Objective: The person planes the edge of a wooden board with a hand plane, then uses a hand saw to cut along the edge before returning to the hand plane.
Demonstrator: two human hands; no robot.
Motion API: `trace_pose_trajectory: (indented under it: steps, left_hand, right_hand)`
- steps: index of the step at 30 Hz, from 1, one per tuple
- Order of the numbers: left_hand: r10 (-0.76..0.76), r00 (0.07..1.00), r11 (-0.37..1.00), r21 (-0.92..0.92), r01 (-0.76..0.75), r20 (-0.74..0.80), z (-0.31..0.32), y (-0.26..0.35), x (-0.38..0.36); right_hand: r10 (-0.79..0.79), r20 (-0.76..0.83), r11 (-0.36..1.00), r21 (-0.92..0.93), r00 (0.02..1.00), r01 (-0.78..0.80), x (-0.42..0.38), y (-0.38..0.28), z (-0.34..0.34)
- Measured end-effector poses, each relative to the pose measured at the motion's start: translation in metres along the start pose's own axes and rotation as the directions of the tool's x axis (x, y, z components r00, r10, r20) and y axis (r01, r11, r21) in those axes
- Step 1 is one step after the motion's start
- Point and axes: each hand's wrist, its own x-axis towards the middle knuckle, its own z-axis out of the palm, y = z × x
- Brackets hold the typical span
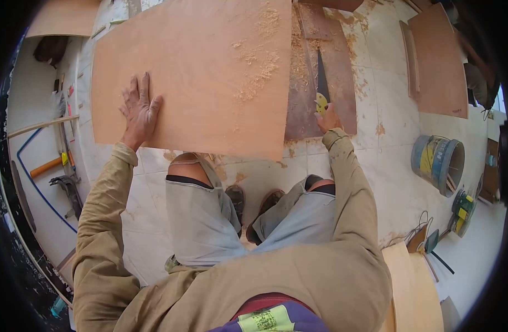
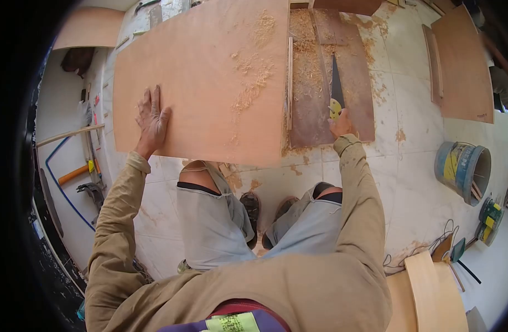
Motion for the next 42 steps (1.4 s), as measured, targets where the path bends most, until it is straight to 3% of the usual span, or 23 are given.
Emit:
trace_pose_trajectory:
  steps: [2,4,6,8,11,12,13,15,19,20,24,27,29,30,31,32,33,34,35,37,39,41,42]
  left_hand:
    - [0.014,0.996,0.996,-0.09,-0.021,-0.085,0.007,-0.002,-0.001]
    - [-0.006,0.989,0.983,-0.18,-0.021,-0.149,0.013,0.001,-0.001]
    - [-0.096,0.989,0.985,-0.155,0.078,-0.115,0.008,0.011,-0.001]
    - [-0.152,0.985,0.982,-0.122,0.141,-0.082,0.005,0.021,-0.004]
    - [-0.161,0.986,0.987,-0.035,0.159,-0.051,-0.011,0.033,0.0]
    - [-0.149,0.988,0.989,0.013,0.149,-0.044,-0.014,0.034,0.002]
    - [-0.135,0.99,0.989,0.063,0.137,-0.035,-0.017,0.032,-0.005]
    - [0.082,0.997,0.991,0.108,-0.08,-0.013,-0.019,0.02,-0.02]
    - [0.301,0.947,0.94,0.131,-0.314,0.108,-0.039,-0.009,-0.078]
    - [0.21,0.97,0.955,0.188,-0.231,0.124,-0.057,-0.002,-0.096]
    - [0.236,0.969,0.938,0.28,-0.205,-0.08,-0.028,-0.035,-0.101]
    - [0.253,0.96,0.93,0.305,-0.207,-0.12,-0.033,-0.031,-0.098]
    - [0.274,0.956,0.936,0.259,-0.24,-0.102,-0.063,-0.035,-0.087]
    - [0.367,0.911,0.929,0.133,-0.346,-0.189,-0.09,-0.046,-0.066]
    - [0.52,0.824,0.854,0.152,-0.497,-0.223,-0.135,-0.042,-0.051]
    - [0.319,0.942,0.945,0.113,-0.307,-0.106,-0.187,-0.022,-0.042]
    - [0.387,0.918,0.909,-0.134,-0.395,-0.082,-0.215,-0.029,-0.013]
    - [0.274,0.961,0.956,-0.093,-0.277,-0.04,-0.258,0.003,-0.019]
    - [0.075,0.997,0.972,-0.221,-0.079,-0.024,-0.281,0.027,-0.022]
    - [0.141,0.988,0.986,-0.08,-0.145,-0.054,-0.301,0.031,-0.005]
    - [0.199,0.977,0.98,-0.015,-0.201,-0.076,-0.299,0.03,-0.002]
    - [0.25,0.966,0.967,0.066,-0.246,-0.066,-0.28,0.026,-0.014]
    - [0.282,0.958,0.954,0.117,-0.274,-0.051,-0.266,0.024,-0.024]
  right_hand:
    - [-0.037,0.089,0.983,-0.178,0.995,0.053,0.022,-0.008,-0.012]
    - [-0.126,-0.13,0.891,0.421,0.983,0.17,0.034,-0.033,-0.038]
    - [-0.194,-0.065,0.542,0.824,0.979,0.163,-0.037,-0.116,-0.124]
    - [-0.35,-0.171,0.391,0.867,0.921,0.309,-0.102,-0.177,-0.166]
    - [-0.5,-0.309,0.519,0.64,0.809,0.566,-0.133,-0.225,-0.148]
    - [-0.593,-0.42,0.63,0.29,0.687,0.72,-0.127,-0.226,-0.136]
    - [-0.575,-0.387,0.692,0.24,0.721,0.681,-0.122,-0.219,-0.114]
    - [-0.538,-0.369,0.783,0.113,0.758,0.611,-0.106,-0.209,-0.087]
    - [-0.546,-0.247,0.81,0.089,0.801,0.579,-0.116,-0.207,-0.097]
    - [-0.545,-0.235,0.814,0.083,0.805,0.575,-0.115,-0.206,-0.098]
    - [-0.57,-0.182,0.819,-0.053,0.801,0.571,-0.104,-0.204,-0.101]
    - [-0.582,-0.071,0.799,0.134,0.81,0.586,-0.094,-0.209,-0.118]
    - [-0.64,-0.007,0.766,0.064,0.768,0.639,-0.094,-0.236,-0.181]
    - [-0.596,-0.019,0.762,0.302,0.803,0.572,-0.096,-0.254,-0.221]
    - [-0.551,0.0,0.709,0.526,0.834,0.469,-0.09,-0.27,-0.25]
    - [-0.545,-0.023,0.682,0.569,0.838,0.46,-0.061,-0.294,-0.274]
    - [-0.539,-0.047,0.651,0.61,0.841,0.451,-0.031,-0.317,-0.297]
    - [-0.382,-0.001,0.667,0.692,0.924,0.276,-0.022,-0.34,-0.317]
    - [-0.357,0.019,0.688,0.682,0.934,0.249,-0.02,-0.351,-0.327]
    - [-0.284,0.041,0.732,0.654,0.958,0.189,-0.01,-0.361,-0.349]
    - [-0.398,-0.009,0.702,0.641,0.917,0.311,-0.029,-0.342,-0.343]
    - [-0.511,-0.064,0.567,0.724,0.857,0.392,-0.034,-0.309,-0.319]
    - [-0.632,-0.036,0.508,0.736,0.774,0.449,-0.014,-0.289,-0.29]
